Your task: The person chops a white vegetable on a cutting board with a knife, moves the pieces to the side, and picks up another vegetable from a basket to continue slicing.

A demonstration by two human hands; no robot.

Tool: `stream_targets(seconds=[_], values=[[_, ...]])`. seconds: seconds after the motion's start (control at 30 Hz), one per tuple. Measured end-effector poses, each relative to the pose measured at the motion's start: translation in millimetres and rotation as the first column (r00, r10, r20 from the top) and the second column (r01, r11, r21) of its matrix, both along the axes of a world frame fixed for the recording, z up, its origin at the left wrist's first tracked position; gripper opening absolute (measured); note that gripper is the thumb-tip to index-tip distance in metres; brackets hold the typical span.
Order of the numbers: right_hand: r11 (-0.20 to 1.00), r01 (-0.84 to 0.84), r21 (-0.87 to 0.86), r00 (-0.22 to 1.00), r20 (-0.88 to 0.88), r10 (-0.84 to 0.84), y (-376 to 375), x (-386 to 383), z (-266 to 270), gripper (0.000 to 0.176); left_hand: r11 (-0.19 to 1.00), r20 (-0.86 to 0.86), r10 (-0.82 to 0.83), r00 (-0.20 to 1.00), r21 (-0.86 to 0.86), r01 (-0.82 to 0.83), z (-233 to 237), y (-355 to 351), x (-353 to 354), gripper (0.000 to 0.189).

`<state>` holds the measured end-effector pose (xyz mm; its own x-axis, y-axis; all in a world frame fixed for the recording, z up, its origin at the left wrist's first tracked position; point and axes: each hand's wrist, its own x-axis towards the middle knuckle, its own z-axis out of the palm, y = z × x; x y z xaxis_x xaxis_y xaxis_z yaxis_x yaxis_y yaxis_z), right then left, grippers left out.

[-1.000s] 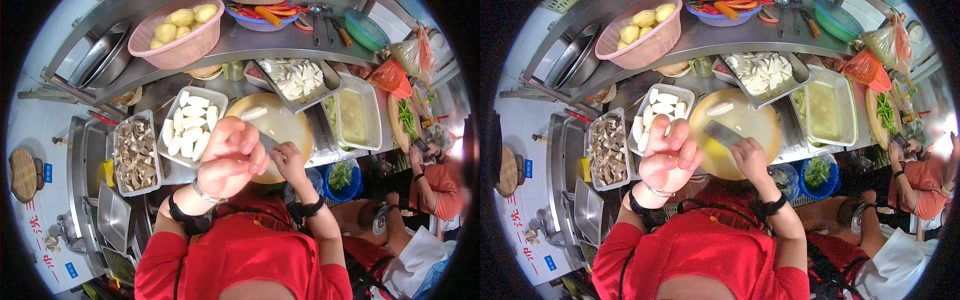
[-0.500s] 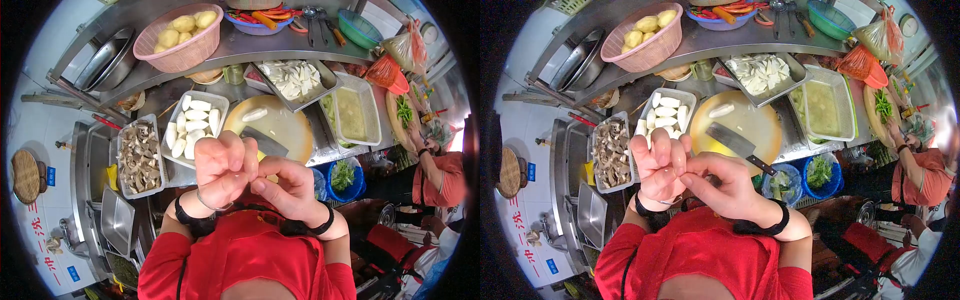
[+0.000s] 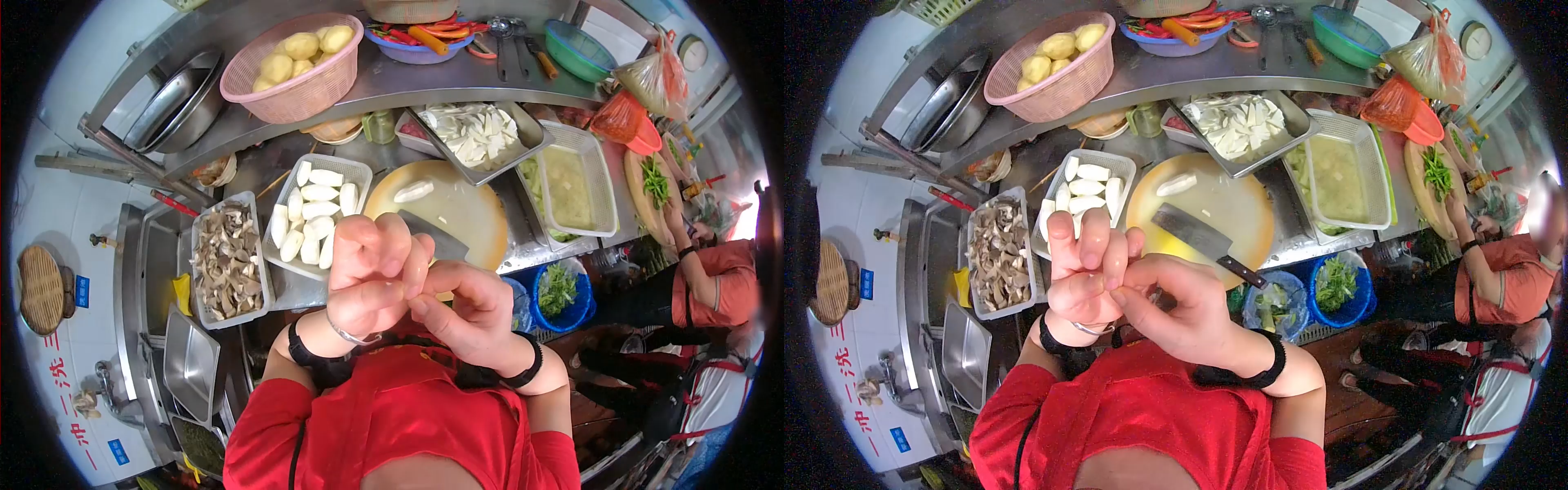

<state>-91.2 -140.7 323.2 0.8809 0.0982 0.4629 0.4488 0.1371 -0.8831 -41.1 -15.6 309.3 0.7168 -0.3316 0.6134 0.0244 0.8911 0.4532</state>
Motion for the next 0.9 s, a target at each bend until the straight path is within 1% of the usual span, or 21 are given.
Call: stream_targets(seconds=[0.2, 0.27, 0.4, 0.47, 0.5, 0.57, 0.6, 0.67, 0.7, 0.77, 0.8, 0.87, 0.9], values=[[1.000, -0.006, 0.009, 1.000, -0.021, 0.006, 0.0, -3.1, -2.7, 0.005, 1.000, -0.001, -0.016, 1.000, 0.011, 0.016, 1.5, 0.8, -1.0, 0.053], [1.000, -0.004, -0.007, 0.999, -0.046, 0.004, -0.2, -4.4, -3.0, 0.005, 1.000, 0.026, -0.030, 0.999, 0.010, 0.030, 0.4, 1.1, -0.2, 0.054], [1.000, 0.001, 0.014, 0.999, -0.039, -0.001, 2.0, -4.6, -2.7, 0.006, 0.998, 0.032, -0.062, 0.998, 0.003, 0.062, 0.2, 1.7, 1.9, 0.054], [1.000, 0.008, 0.016, 0.998, -0.067, -0.007, 2.9, -4.7, -2.7, 0.007, 0.996, 0.007, -0.093, 0.996, -0.003, 0.093, -0.3, 3.1, 2.2, 0.054], [1.000, 0.007, 0.016, 0.998, -0.067, -0.006, 2.7, -5.2, -2.3, 0.007, 0.996, 0.007, -0.092, 0.996, -0.003, 0.092, -0.8, 3.5, 2.4, 0.054], [1.000, -0.024, 0.014, 0.990, -0.142, 0.025, 0.7, -6.2, -0.8, 0.007, 0.997, 0.020, -0.079, 0.997, -0.008, 0.079, -1.9, 3.6, 3.0, 0.054], [1.000, -0.024, 0.014, 0.990, -0.141, 0.025, -0.4, -6.0, -0.2, 0.007, 0.997, 0.021, -0.079, 0.997, -0.009, 0.079, -2.5, 4.1, 3.6, 0.054], [0.987, -0.110, 0.120, 0.970, -0.202, 0.133, -2.8, -4.9, 0.8, 0.009, 0.999, 0.145, 0.024, 0.989, 0.034, -0.029, -3.2, 4.9, 4.9, 0.053], [0.987, -0.109, 0.118, 0.971, -0.201, 0.132, -3.7, -4.0, 0.8, 0.009, 0.999, 0.147, 0.023, 0.989, 0.033, -0.028, -3.1, 4.5, 5.3, 0.053], [0.947, -0.200, 0.252, 0.948, -0.194, 0.252, -5.6, -2.1, 0.0, 0.012, 0.985, 0.256, 0.148, 0.955, 0.043, -0.164, -3.0, 3.6, 5.2, 0.050], [0.948, -0.199, 0.250, 0.949, -0.193, 0.250, -6.7, -1.2, -0.5, 0.012, 0.986, 0.257, 0.147, 0.955, 0.042, -0.163, -2.3, 3.3, 4.4, 0.050], [0.913, -0.266, 0.308, 0.931, -0.163, 0.326, -8.2, 0.2, -2.1, 0.014, 0.962, 0.315, 0.232, 0.921, 0.065, -0.264, -0.3, 4.1, 2.2, 0.043], [0.914, -0.265, 0.307, 0.932, -0.164, 0.325, -8.9, 0.6, -3.0, 0.014, 0.963, 0.315, 0.230, 0.921, 0.065, -0.263, -1.6, 4.9, 2.4, 0.043]])
